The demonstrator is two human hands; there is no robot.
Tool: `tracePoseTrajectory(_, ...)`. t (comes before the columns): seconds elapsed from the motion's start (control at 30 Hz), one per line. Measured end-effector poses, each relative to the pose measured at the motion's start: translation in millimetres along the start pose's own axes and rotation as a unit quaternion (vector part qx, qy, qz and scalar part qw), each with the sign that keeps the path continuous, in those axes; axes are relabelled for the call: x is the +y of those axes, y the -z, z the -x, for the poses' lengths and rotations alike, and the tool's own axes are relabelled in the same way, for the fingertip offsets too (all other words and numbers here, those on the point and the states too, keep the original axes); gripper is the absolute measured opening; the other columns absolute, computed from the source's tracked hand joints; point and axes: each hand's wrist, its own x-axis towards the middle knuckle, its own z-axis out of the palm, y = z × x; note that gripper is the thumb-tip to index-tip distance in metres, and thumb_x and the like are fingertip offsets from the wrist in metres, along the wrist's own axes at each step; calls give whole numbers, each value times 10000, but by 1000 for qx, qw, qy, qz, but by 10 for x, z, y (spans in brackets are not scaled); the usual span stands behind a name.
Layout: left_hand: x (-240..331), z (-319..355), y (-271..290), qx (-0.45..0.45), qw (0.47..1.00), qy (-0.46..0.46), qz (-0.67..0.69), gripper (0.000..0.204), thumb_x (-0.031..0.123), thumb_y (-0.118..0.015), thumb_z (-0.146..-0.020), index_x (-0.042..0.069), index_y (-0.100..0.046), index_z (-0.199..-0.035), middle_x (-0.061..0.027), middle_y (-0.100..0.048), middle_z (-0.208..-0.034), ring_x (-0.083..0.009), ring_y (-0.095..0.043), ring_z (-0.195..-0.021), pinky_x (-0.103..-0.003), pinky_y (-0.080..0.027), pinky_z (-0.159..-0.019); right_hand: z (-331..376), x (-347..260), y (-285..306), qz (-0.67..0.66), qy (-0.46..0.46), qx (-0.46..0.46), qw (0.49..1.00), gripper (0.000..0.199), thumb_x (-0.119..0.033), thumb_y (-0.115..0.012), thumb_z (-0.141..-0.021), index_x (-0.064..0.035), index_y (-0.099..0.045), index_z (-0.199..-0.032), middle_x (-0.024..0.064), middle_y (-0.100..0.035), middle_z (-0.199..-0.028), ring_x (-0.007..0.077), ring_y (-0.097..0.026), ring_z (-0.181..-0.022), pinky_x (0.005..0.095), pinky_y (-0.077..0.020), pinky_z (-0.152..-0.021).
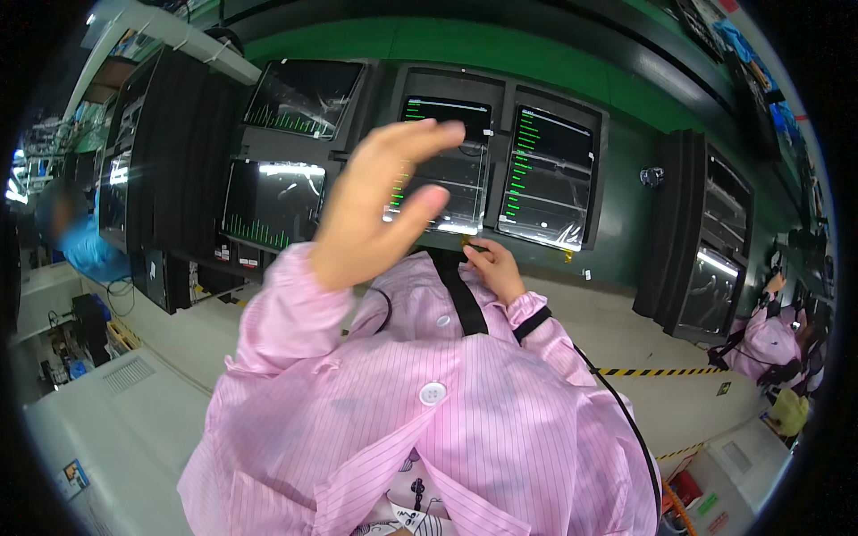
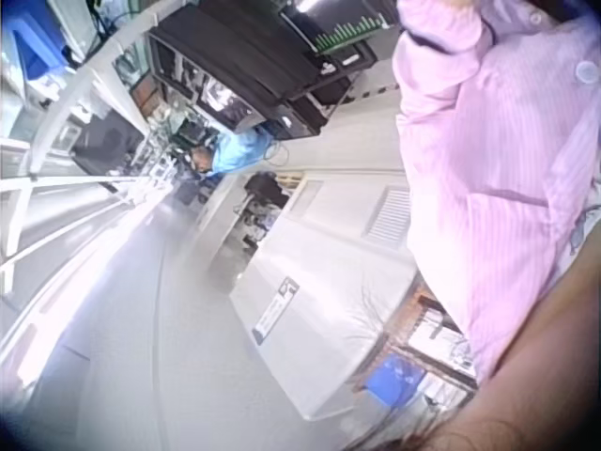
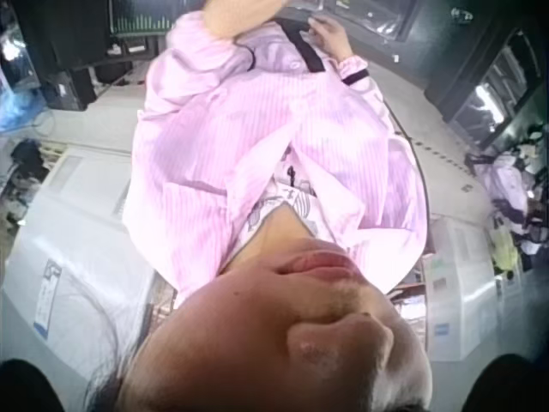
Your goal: Testing and inspecting electronic tablets on a production line, including screen checks and applying protective films/labels.
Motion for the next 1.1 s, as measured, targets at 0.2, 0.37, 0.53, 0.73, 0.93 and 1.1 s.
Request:
tracePoseTrajectory(0.2,-1246,943,-1200,-188,951,52,-239,633,356,-551,-901,-18,-386,-1383,-128,-405,-1444,-336,-244,-1415,-656,-59,-1108,-186,269,-243,-192,-27,38,980,176,-179,-667,-898,-7,-693,-922,-13,-612,-703,22,-459,-554,187,-336,-488)
tracePoseTrajectory(0.37,-1109,681,-1509,-141,953,95,-249,616,335,-575,-877,0,-414,-1369,-122,-422,-1434,-354,-248,-1407,-646,-84,-1110,629,195,261,136,220,194,946,123,-147,-667,-893,-27,-691,-883,46,-638,-933,103,-577,-830,229,-452,-680)
tracePoseTrajectory(0.53,-764,276,-2190,-204,963,-102,-145,565,333,-573,-881,94,-452,-1379,-119,-443,-1422,-305,-293,-1396,-601,-117,-1132,470,347,1103,38,243,437,865,142,-149,-631,-926,-21,-683,-959,52,-644,-1008,136,-596,-902,253,-475,-754)
tracePoseTrajectory(0.73,-689,121,-2809,-250,934,-95,-237,685,470,-435,-916,-58,-442,-1352,-235,-412,-1421,-350,-308,-1380,-598,-69,-1145,504,484,1107,-86,136,349,923,204,-156,-625,-933,42,-671,-940,61,-688,-880,128,-628,-799,251,-491,-758)
tracePoseTrajectory(0.93,-868,-237,-2621,-173,965,-47,-190,489,316,-582,-856,-10,-546,-1218,-176,-500,-1321,-339,-387,-1322,-564,-225,-1098,834,307,1482,212,167,450,851,156,-132,-633,-911,21,-665,-905,85,-661,-793,144,-609,-728,297,-487,-657)
tracePoseTrajectory(1.1,-1956,-373,-1927,5,926,124,-358,474,266,-556,-875,20,-507,-1276,-154,-534,-1307,-335,-405,-1315,-625,-219,-1076,118,-228,2274,523,239,421,701,163,-150,-637,-877,-4,-648,-950,155,-640,-1009,331,-589,-924,406,-480,-772)
